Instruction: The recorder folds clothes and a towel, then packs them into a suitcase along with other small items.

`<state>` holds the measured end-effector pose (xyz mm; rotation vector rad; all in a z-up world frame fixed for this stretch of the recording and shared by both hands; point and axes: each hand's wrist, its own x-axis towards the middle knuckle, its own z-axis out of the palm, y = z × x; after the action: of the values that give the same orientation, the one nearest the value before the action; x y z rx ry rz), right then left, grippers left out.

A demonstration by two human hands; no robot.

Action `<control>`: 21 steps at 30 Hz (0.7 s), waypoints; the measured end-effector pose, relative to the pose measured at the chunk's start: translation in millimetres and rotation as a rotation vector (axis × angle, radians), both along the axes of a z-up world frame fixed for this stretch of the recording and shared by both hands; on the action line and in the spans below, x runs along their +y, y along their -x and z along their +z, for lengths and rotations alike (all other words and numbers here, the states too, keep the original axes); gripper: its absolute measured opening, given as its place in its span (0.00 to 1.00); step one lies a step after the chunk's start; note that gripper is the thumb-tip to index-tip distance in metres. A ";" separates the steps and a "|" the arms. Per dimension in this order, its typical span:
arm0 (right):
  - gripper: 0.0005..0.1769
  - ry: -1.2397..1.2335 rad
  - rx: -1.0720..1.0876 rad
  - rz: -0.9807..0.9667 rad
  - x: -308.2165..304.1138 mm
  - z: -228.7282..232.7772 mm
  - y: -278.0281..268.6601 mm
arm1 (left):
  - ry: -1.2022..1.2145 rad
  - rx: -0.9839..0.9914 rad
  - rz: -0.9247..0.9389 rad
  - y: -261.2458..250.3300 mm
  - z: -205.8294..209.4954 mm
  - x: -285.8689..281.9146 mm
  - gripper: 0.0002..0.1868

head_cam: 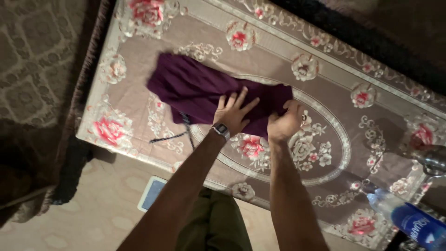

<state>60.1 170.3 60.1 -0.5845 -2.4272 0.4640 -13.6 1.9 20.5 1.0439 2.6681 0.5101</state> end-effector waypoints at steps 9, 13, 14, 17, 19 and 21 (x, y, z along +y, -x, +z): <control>0.19 0.578 -0.034 0.117 21.0 -46.1 -1.0 | 0.010 -0.056 0.104 32.2 -37.1 -38.1 0.34; 0.29 0.429 0.055 0.061 7.2 -33.2 9.4 | -0.017 -0.073 0.107 30.1 -32.4 -40.0 0.33; 0.29 0.308 0.027 0.081 -4.0 -25.0 13.6 | -0.024 -0.074 0.109 29.9 -31.5 -41.1 0.34; 0.26 0.121 -0.049 0.065 -40.6 -10.8 32.5 | -0.038 -0.081 0.106 33.3 -26.9 -40.8 0.34; 0.23 0.057 -0.101 0.024 -64.6 -2.9 44.5 | -0.043 -0.092 0.097 34.0 -27.3 -39.8 0.35; 0.19 0.116 -0.176 -0.002 -90.2 7.6 56.9 | -0.056 -0.113 0.101 34.5 -30.5 -42.9 0.35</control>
<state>3.2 80.1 67.7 -0.7035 -2.5784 0.5772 -48.0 -41.1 -10.0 0.8714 2.6302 0.6471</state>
